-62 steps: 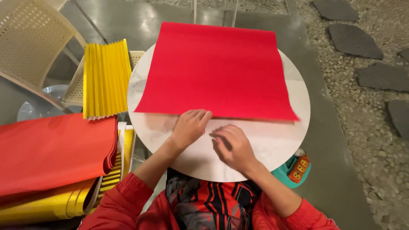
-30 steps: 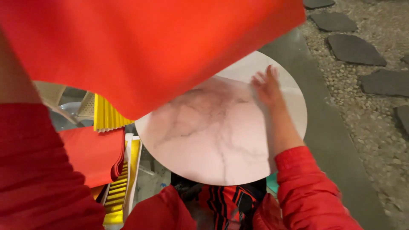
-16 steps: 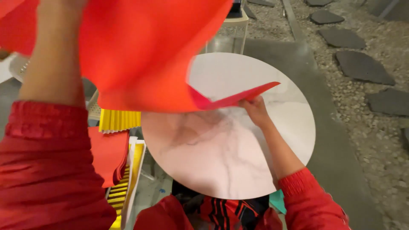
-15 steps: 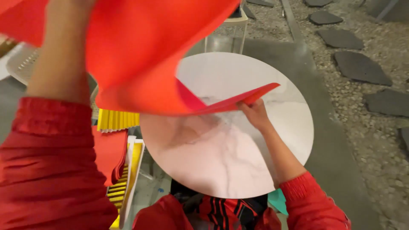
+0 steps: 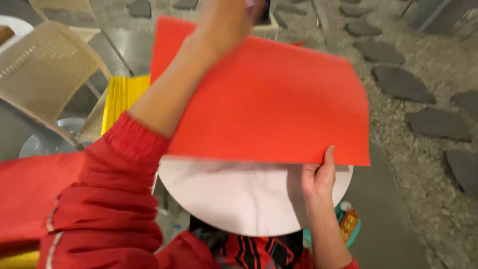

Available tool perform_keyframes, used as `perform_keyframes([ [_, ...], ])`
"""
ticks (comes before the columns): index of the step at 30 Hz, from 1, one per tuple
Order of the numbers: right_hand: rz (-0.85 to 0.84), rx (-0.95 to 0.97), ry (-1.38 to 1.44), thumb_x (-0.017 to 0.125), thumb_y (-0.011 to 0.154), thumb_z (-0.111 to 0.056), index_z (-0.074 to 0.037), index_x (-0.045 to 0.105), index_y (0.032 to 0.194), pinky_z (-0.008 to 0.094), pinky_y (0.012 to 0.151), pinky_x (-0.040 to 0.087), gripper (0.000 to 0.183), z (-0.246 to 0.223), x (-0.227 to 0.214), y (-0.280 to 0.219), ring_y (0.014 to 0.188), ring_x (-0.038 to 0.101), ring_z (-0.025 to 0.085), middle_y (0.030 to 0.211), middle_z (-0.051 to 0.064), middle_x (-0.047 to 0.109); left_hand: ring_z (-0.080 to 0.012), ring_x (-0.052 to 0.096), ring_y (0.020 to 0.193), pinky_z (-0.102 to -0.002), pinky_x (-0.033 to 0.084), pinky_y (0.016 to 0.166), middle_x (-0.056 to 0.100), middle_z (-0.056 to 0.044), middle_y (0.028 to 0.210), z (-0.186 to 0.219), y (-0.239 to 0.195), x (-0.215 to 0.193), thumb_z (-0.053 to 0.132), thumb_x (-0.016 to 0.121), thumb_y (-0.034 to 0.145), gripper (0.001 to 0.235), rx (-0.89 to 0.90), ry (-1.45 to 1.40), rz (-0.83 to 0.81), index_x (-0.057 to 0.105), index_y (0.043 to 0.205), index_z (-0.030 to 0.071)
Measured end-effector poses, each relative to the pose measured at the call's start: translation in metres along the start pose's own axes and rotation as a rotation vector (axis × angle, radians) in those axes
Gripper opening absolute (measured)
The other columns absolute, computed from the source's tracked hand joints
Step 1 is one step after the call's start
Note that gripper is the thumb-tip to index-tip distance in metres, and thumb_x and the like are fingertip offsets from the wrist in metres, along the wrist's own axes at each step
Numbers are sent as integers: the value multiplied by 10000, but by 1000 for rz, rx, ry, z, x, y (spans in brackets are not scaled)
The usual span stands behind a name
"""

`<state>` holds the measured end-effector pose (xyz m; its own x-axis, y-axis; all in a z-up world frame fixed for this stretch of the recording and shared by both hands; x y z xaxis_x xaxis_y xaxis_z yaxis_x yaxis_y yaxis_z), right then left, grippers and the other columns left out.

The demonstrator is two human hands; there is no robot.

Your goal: Folding multiple sheets of colored paper into accordion pleats on a table.

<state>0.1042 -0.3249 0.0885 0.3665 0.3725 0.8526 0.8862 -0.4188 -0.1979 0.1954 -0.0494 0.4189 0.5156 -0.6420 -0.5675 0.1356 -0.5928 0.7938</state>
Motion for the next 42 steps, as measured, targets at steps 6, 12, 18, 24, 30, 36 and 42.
perform_keyframes([
  [6,224,61,-163,767,952,-214,-71,653,1178,548,904,627,291,47,-116,14,961,754,289,1084,87,711,-432,507,1338,-659,359,1091,564,-164,1389,164,-154,83,583,717,844,690,-147,-84,-597,588,1390,181],
  [12,272,105,-253,764,937,-158,-57,640,1151,591,891,597,267,46,-147,33,919,752,333,1039,124,674,-414,497,1370,-659,276,1191,559,-163,1414,179,-251,111,476,766,780,704,-44,71,-393,576,1395,194],
  [18,-15,573,-641,631,963,-217,35,624,1066,491,668,596,273,21,-1,-91,712,676,263,817,45,535,-360,685,1111,-503,551,993,678,-135,1126,170,-354,165,222,603,1006,187,-190,-59,-342,667,1147,117],
  [24,-992,-438,-1734,826,832,-353,-196,790,1035,365,812,500,259,46,38,-81,849,611,236,834,70,680,-327,678,1182,-454,520,1070,722,-107,1141,152,-329,158,296,763,908,263,-444,-152,-305,750,1118,138],
  [30,-1216,-653,-1846,776,879,-418,-233,733,1235,416,1195,387,403,79,19,-23,1326,578,275,1346,67,677,-378,663,1206,-472,469,1121,747,-162,1151,134,-316,149,315,876,835,286,-541,-388,-189,809,1034,122],
  [36,-1140,-820,-1721,789,903,-363,-241,794,1114,350,1191,406,243,77,12,-25,1245,647,206,1235,37,744,-345,678,1198,-464,474,1115,765,-126,1141,142,-316,151,321,819,901,200,-493,-382,-193,815,991,142],
  [42,-1132,-838,-1661,816,892,-333,-216,811,1074,369,1171,433,216,78,13,-27,1207,671,225,1179,74,759,-285,696,1180,-426,487,1109,772,-93,1132,147,-316,147,354,763,949,230,-537,-304,-194,802,997,133],
])
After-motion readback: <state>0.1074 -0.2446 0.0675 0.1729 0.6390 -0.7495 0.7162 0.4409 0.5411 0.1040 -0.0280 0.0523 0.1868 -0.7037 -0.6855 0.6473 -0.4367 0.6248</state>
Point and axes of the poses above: each hand's wrist, its own y-axis towards the middle knuckle, its own x-axis out of the palm, z = x × y, the point moved 7 cm from there along y, towards the middle knuckle
